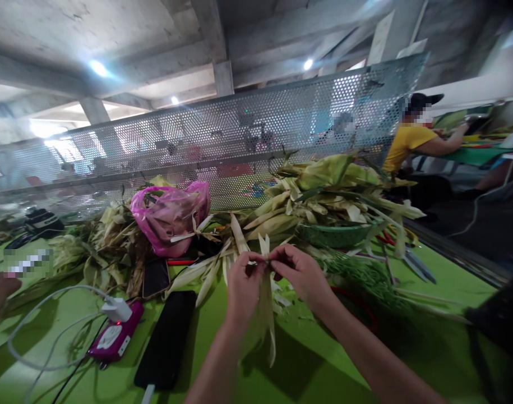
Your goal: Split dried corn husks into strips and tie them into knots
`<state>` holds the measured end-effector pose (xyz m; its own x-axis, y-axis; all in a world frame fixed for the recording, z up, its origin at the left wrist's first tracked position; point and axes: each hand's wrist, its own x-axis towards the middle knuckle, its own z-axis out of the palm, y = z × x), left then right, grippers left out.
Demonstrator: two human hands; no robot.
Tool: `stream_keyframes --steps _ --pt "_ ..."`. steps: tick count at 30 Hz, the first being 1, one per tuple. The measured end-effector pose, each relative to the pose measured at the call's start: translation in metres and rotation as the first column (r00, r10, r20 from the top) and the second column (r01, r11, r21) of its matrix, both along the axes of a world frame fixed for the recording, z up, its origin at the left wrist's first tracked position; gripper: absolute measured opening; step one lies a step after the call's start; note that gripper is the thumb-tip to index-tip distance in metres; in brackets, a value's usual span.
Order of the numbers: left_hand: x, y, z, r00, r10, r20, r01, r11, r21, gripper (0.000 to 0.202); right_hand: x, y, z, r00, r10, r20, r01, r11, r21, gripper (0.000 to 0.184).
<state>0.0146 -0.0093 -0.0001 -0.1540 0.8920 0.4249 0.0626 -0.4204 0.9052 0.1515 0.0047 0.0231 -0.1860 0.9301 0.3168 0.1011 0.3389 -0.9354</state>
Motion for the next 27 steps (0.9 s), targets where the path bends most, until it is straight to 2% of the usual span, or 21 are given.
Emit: stream_keyframes --steps 3,6,10,13,16,21,23,27 --pt "-0.001 0.002 0.000 0.998 -0.017 0.058 0.020 0.998 -0.053 0.006 0.000 -0.003 0.006 0.991 0.034 -0.127 -0.045 0.995 -0.085 0.005" --pt "-0.002 0.004 0.001 0.998 -0.013 0.058 0.016 0.998 -0.059 0.006 0.001 -0.003 0.007 0.986 0.052 -0.160 -0.067 0.994 -0.086 0.004" --pt "-0.003 0.005 -0.001 0.999 -0.028 0.036 0.029 0.999 -0.031 0.005 0.002 0.002 -0.001 0.999 0.035 -0.023 -0.035 0.999 -0.020 0.014" --pt "-0.003 0.005 -0.002 0.999 -0.042 0.026 0.042 0.999 -0.025 0.006 0.002 0.005 -0.007 0.994 -0.043 0.104 0.037 0.998 0.059 0.010" --pt "-0.002 0.005 -0.002 0.998 -0.049 0.036 0.050 0.998 -0.034 0.006 0.002 0.003 -0.003 0.997 -0.044 0.060 0.041 0.998 0.041 0.003" --pt "-0.002 0.004 0.000 0.999 -0.013 0.038 0.015 0.998 -0.062 0.004 0.001 -0.004 0.008 0.996 -0.014 -0.090 0.009 0.999 -0.051 0.007" --pt "-0.002 0.004 0.001 0.999 -0.013 0.034 0.016 0.998 -0.065 0.004 0.001 -0.003 0.006 0.997 -0.009 -0.074 0.005 0.999 -0.055 0.011" --pt "-0.001 0.003 0.001 1.000 -0.015 -0.002 0.015 0.998 -0.053 0.005 0.001 0.001 -0.002 0.996 -0.015 0.082 0.013 1.000 0.022 0.013"
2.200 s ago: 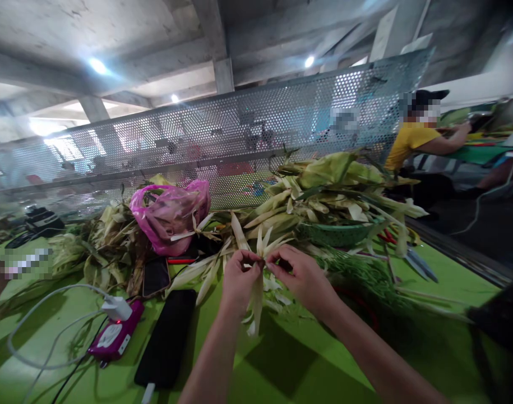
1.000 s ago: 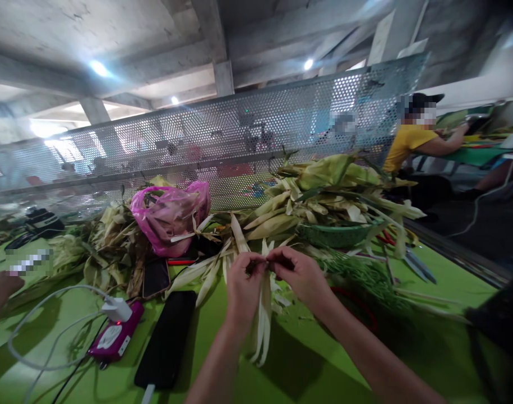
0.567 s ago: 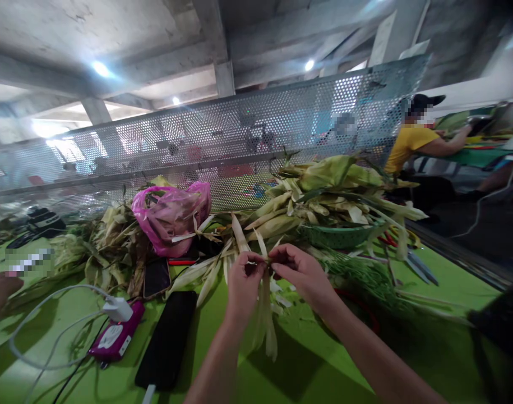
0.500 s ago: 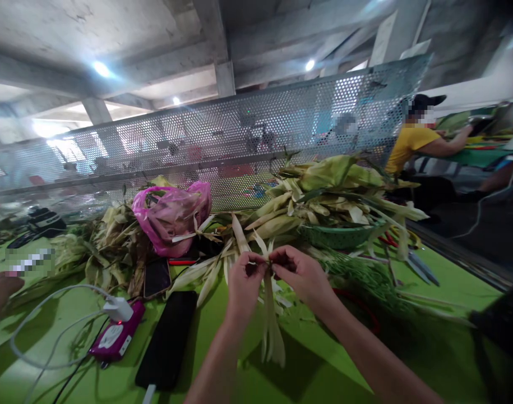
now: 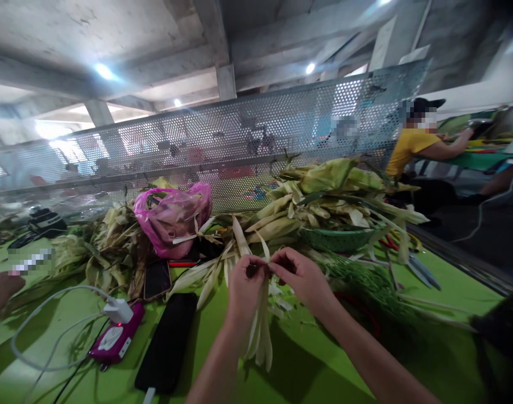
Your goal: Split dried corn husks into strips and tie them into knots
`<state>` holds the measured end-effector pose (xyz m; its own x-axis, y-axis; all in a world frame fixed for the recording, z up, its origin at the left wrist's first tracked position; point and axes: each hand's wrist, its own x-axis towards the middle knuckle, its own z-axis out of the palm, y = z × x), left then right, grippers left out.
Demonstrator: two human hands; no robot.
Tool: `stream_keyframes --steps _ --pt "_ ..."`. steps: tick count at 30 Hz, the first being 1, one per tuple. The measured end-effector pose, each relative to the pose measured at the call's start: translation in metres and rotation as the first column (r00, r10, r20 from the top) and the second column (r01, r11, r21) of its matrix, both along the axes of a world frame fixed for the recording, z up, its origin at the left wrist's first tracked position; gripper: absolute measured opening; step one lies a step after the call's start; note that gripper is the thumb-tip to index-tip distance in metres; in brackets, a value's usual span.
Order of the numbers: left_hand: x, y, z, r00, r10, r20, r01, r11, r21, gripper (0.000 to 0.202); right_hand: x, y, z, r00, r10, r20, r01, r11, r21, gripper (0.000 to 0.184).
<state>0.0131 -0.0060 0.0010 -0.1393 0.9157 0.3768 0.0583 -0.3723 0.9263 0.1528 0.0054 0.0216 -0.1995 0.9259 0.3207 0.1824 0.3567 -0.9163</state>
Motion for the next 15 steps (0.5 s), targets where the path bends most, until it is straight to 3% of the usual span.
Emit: stream_keyframes --steps 4,8,11,13,15 --pt "-0.007 0.000 -0.001 0.983 0.057 -0.174 -0.054 0.998 0.019 0.006 0.002 0.003 -0.001 0.998 -0.019 0.054 0.017 1.000 0.023 0.012" --pt "-0.020 0.003 -0.002 0.934 0.184 -0.306 -0.183 0.983 0.034 0.009 0.007 0.008 0.001 0.989 -0.142 -0.035 0.139 0.987 -0.080 0.010" --pt "-0.024 0.007 -0.002 0.966 0.192 -0.171 -0.203 0.978 -0.045 0.010 0.010 0.009 0.002 0.968 -0.134 -0.212 0.096 0.979 -0.182 0.012" --pt "-0.022 0.007 0.001 0.994 0.105 0.015 -0.103 0.986 -0.135 0.012 0.009 0.007 0.003 0.921 -0.070 -0.384 -0.017 0.975 -0.219 0.011" --pt "-0.017 0.005 0.005 0.969 0.007 0.248 0.041 0.981 -0.189 0.014 0.007 0.004 0.004 0.821 -0.011 -0.571 -0.159 0.956 -0.246 0.012"
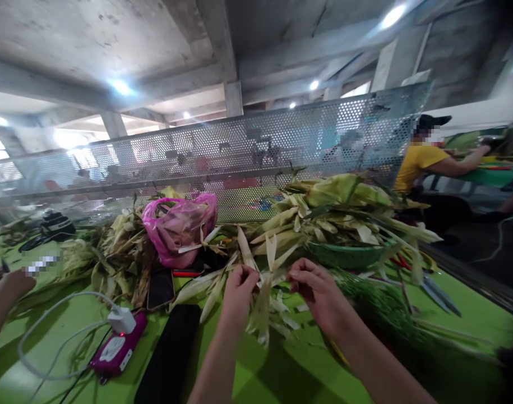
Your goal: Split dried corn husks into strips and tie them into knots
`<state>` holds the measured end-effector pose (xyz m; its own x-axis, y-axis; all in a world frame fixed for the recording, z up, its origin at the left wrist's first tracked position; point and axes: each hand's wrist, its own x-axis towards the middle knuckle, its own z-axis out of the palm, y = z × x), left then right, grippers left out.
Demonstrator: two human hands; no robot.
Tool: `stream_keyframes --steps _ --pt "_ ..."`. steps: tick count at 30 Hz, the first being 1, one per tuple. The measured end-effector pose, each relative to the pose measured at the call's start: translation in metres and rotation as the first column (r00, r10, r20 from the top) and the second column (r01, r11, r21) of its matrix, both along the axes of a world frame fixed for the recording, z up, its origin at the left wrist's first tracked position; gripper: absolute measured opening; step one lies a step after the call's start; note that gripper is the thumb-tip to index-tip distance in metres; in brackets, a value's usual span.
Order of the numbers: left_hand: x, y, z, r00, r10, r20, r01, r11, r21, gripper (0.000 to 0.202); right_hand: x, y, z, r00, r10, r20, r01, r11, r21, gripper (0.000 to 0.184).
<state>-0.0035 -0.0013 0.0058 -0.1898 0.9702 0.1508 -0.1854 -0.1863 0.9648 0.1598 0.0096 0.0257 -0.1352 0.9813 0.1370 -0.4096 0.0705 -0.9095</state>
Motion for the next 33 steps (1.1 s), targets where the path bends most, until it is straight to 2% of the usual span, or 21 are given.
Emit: stream_keyframes --steps 2,5,7,9,11,13,18,21,22,24,27,29,31,33 --pt "0.005 -0.005 0.005 0.959 -0.103 0.263 0.101 0.995 0.022 0.013 -0.003 -0.003 0.000 0.976 0.083 -0.201 -0.100 0.992 -0.076 0.015" --pt "0.011 -0.013 0.013 0.815 -0.262 0.517 0.248 0.964 0.097 0.019 -0.007 -0.005 0.000 0.911 0.151 -0.385 -0.234 0.956 -0.178 0.015" --pt "0.013 -0.017 0.017 0.756 -0.318 0.572 0.307 0.944 0.119 0.021 -0.009 -0.007 0.001 0.879 0.183 -0.440 -0.296 0.934 -0.202 0.014" --pt "0.013 -0.020 0.020 0.737 -0.352 0.577 0.341 0.931 0.132 0.020 -0.010 -0.009 0.004 0.856 0.210 -0.473 -0.336 0.921 -0.198 0.015" --pt "0.013 -0.021 0.021 0.742 -0.370 0.559 0.350 0.925 0.146 0.021 -0.009 -0.010 0.006 0.841 0.224 -0.493 -0.351 0.919 -0.180 0.015" --pt "0.013 -0.021 0.021 0.778 -0.363 0.513 0.339 0.930 0.144 0.022 -0.008 -0.011 0.007 0.842 0.233 -0.486 -0.342 0.928 -0.146 0.013" --pt "0.014 -0.013 0.016 0.916 -0.286 0.282 0.269 0.958 0.098 0.024 -0.002 -0.007 0.006 0.929 0.206 -0.307 -0.224 0.974 -0.026 0.013" --pt "0.010 -0.011 0.013 0.963 -0.189 0.192 0.174 0.980 0.095 0.024 -0.003 -0.008 0.007 0.996 0.088 0.003 -0.088 0.992 0.093 0.011" --pt "0.009 -0.011 0.013 0.972 -0.169 0.164 0.155 0.983 0.094 0.023 -0.004 -0.008 0.008 0.990 0.028 0.137 -0.052 0.984 0.173 0.009" --pt "0.005 -0.012 0.013 0.982 -0.141 0.123 0.127 0.986 0.110 0.021 -0.009 -0.011 0.007 0.921 -0.125 0.370 -0.023 0.928 0.371 0.012" --pt "0.003 -0.016 0.017 0.990 -0.132 0.041 0.123 0.977 0.177 0.017 -0.014 -0.014 0.003 0.789 -0.322 0.523 -0.043 0.820 0.570 0.015" --pt "0.004 -0.019 0.019 0.988 -0.150 -0.035 0.154 0.968 0.200 0.018 -0.016 -0.015 0.000 0.758 -0.366 0.540 -0.026 0.810 0.586 0.019" --pt "0.005 -0.021 0.020 0.981 -0.172 -0.086 0.185 0.963 0.196 0.017 -0.016 -0.015 -0.002 0.761 -0.367 0.536 0.007 0.830 0.558 0.018" --pt "0.006 -0.021 0.020 0.976 -0.204 -0.073 0.214 0.958 0.191 0.018 -0.015 -0.015 -0.002 0.784 -0.332 0.524 0.012 0.852 0.523 0.011"
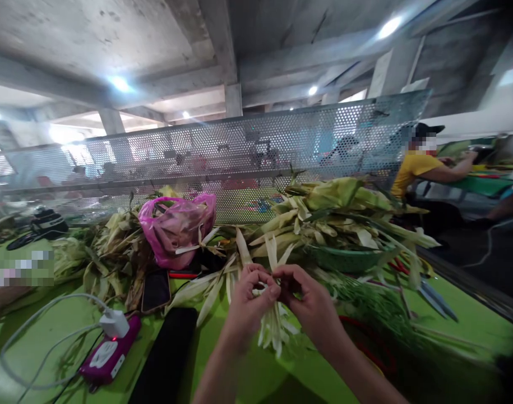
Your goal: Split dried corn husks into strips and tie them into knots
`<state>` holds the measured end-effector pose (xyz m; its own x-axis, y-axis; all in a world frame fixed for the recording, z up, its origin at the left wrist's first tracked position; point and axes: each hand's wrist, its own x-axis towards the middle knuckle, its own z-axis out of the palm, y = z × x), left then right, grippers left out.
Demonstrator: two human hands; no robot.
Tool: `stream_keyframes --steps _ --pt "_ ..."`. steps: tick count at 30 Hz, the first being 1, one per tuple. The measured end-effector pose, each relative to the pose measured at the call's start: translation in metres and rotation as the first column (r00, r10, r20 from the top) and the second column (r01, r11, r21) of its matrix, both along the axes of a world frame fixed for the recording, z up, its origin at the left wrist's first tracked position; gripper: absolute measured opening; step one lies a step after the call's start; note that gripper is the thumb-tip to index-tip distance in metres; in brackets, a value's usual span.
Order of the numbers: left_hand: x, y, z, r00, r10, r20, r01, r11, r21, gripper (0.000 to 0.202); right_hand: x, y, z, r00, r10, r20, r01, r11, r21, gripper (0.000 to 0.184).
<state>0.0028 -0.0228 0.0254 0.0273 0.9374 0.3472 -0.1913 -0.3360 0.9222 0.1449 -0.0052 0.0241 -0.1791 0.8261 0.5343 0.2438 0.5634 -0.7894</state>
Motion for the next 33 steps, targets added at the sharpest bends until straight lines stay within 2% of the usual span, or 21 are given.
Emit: stream_keyframes --steps 3,5,7,9,11,13,16,21,29,31,33 --pt "0.000 0.002 -0.002 0.988 -0.050 0.145 0.060 0.996 -0.070 0.023 0.001 0.000 0.004 0.987 0.091 -0.131 -0.107 0.986 -0.124 0.009" --pt "0.000 0.003 -0.004 0.977 -0.033 0.212 0.068 0.985 -0.160 0.029 0.002 -0.001 0.009 0.953 0.123 -0.277 -0.189 0.956 -0.226 0.013" --pt "0.001 0.004 -0.004 0.979 -0.027 0.200 0.075 0.969 -0.237 0.031 0.002 -0.003 0.013 0.910 0.125 -0.395 -0.254 0.922 -0.292 0.016" --pt "0.004 0.005 -0.004 0.980 -0.080 0.183 0.127 0.957 -0.261 0.031 0.002 -0.005 0.017 0.875 0.124 -0.467 -0.300 0.897 -0.324 0.017" --pt "0.007 0.006 -0.005 0.976 -0.114 0.188 0.161 0.953 -0.255 0.031 0.003 -0.005 0.019 0.857 0.133 -0.497 -0.337 0.875 -0.347 0.018" --pt "0.009 0.006 -0.006 0.982 -0.077 0.174 0.120 0.961 -0.250 0.029 0.006 -0.003 0.019 0.854 0.136 -0.502 -0.347 0.867 -0.357 0.018" --pt "0.008 0.006 -0.009 0.990 0.002 0.139 0.034 0.966 -0.256 0.025 0.010 0.001 0.015 0.854 0.117 -0.507 -0.336 0.867 -0.367 0.018" --pt "0.005 0.007 -0.009 0.994 0.036 0.099 -0.008 0.962 -0.273 0.028 0.014 0.005 0.010 0.846 0.115 -0.520 -0.351 0.855 -0.382 0.016" --pt "0.003 0.009 -0.012 0.993 0.121 -0.010 -0.120 0.969 -0.218 0.029 0.014 0.006 0.016 0.852 0.046 -0.521 -0.307 0.851 -0.427 0.018" --pt "0.002 0.011 -0.015 0.989 0.148 -0.013 -0.147 0.964 -0.220 0.029 0.024 0.005 0.019 0.894 0.015 -0.448 -0.228 0.876 -0.424 0.018" --pt "0.001 0.013 -0.017 0.982 0.189 0.011 -0.181 0.957 -0.229 0.029 0.042 0.002 0.019 0.961 -0.053 -0.271 -0.054 0.926 -0.374 0.019"
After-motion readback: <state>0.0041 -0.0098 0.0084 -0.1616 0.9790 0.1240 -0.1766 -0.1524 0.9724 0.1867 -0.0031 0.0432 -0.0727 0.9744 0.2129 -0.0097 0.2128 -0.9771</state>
